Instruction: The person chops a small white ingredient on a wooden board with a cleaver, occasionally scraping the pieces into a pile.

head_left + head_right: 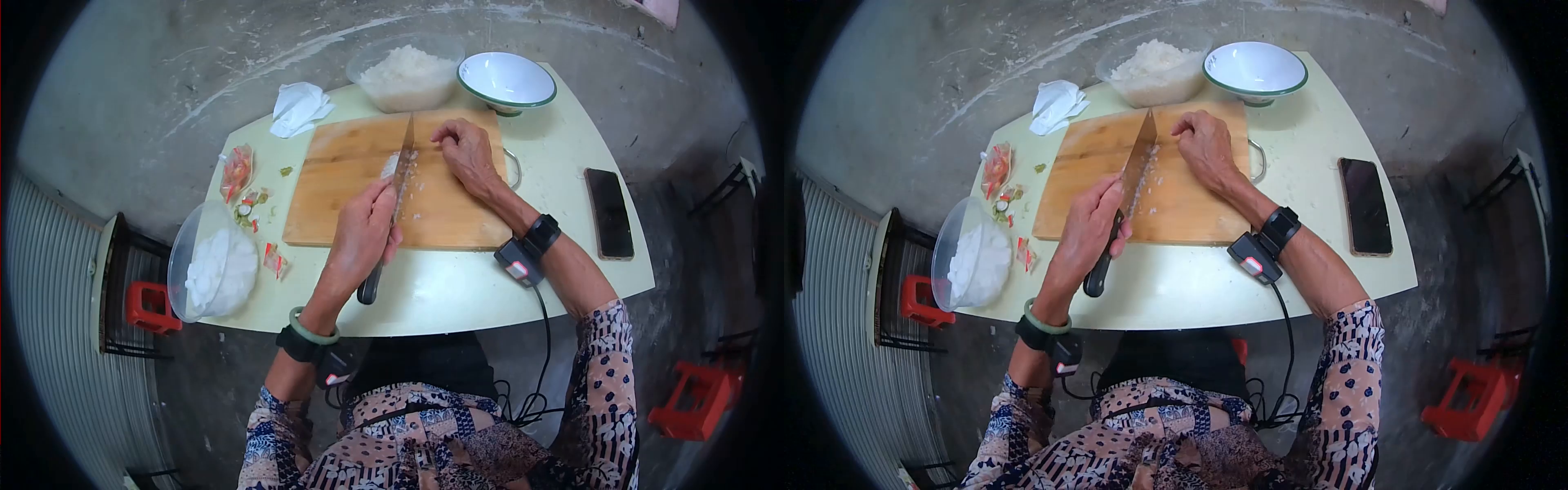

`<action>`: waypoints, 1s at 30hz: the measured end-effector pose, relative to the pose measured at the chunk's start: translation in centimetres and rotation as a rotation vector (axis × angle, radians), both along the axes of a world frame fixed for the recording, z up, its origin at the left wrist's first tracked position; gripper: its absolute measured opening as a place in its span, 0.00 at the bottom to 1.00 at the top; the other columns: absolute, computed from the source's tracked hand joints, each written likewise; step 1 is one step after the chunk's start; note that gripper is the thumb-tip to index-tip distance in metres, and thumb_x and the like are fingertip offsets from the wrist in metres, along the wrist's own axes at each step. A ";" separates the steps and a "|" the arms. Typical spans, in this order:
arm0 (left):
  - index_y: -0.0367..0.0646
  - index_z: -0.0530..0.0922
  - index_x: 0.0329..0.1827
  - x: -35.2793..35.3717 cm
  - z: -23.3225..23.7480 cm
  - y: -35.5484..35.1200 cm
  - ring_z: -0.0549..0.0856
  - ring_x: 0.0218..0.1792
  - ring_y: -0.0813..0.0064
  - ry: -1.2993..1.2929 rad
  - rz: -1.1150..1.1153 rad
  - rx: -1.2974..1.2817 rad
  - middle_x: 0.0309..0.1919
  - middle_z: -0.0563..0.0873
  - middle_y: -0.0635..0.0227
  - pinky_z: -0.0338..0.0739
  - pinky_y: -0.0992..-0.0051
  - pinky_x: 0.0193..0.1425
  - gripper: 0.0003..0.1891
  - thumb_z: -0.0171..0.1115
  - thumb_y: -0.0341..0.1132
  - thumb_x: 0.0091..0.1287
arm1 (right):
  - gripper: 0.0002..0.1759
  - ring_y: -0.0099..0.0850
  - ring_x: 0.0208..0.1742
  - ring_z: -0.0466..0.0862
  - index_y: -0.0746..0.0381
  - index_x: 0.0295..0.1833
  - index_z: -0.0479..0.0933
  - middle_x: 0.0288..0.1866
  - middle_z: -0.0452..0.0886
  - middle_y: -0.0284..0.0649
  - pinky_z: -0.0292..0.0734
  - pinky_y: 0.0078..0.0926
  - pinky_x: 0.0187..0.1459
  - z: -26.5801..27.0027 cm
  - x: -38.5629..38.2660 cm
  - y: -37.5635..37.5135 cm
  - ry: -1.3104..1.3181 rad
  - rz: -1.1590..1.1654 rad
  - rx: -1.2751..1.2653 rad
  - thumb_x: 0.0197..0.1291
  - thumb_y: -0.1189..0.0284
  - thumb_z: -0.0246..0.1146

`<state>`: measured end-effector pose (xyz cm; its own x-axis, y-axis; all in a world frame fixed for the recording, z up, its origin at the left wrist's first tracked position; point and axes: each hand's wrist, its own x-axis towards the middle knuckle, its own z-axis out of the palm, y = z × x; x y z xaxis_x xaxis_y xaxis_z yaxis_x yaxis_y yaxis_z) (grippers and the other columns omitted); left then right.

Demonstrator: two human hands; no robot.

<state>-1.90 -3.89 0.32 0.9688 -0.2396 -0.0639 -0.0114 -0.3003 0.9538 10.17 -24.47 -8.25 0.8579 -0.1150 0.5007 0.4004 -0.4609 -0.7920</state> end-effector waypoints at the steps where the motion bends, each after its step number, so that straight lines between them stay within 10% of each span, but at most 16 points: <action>1: 0.34 0.74 0.73 0.1 0.3 0.0 0.75 0.14 0.82 -0.007 -0.005 0.003 0.20 0.78 0.70 0.69 0.77 0.19 0.24 0.46 0.42 0.85 | 0.13 0.52 0.41 0.87 0.69 0.37 0.86 0.37 0.86 0.59 0.80 0.43 0.49 0.2 0.0 -0.2 0.020 0.004 0.015 0.58 0.79 0.55; 30: 0.35 0.75 0.73 -1.2 0.2 0.5 0.74 0.14 0.82 -0.028 0.052 -0.033 0.20 0.78 0.71 0.68 0.78 0.19 0.24 0.46 0.42 0.85 | 0.12 0.51 0.39 0.87 0.69 0.36 0.86 0.34 0.87 0.57 0.81 0.43 0.47 0.1 -0.1 -0.3 -0.014 0.009 -0.059 0.55 0.79 0.56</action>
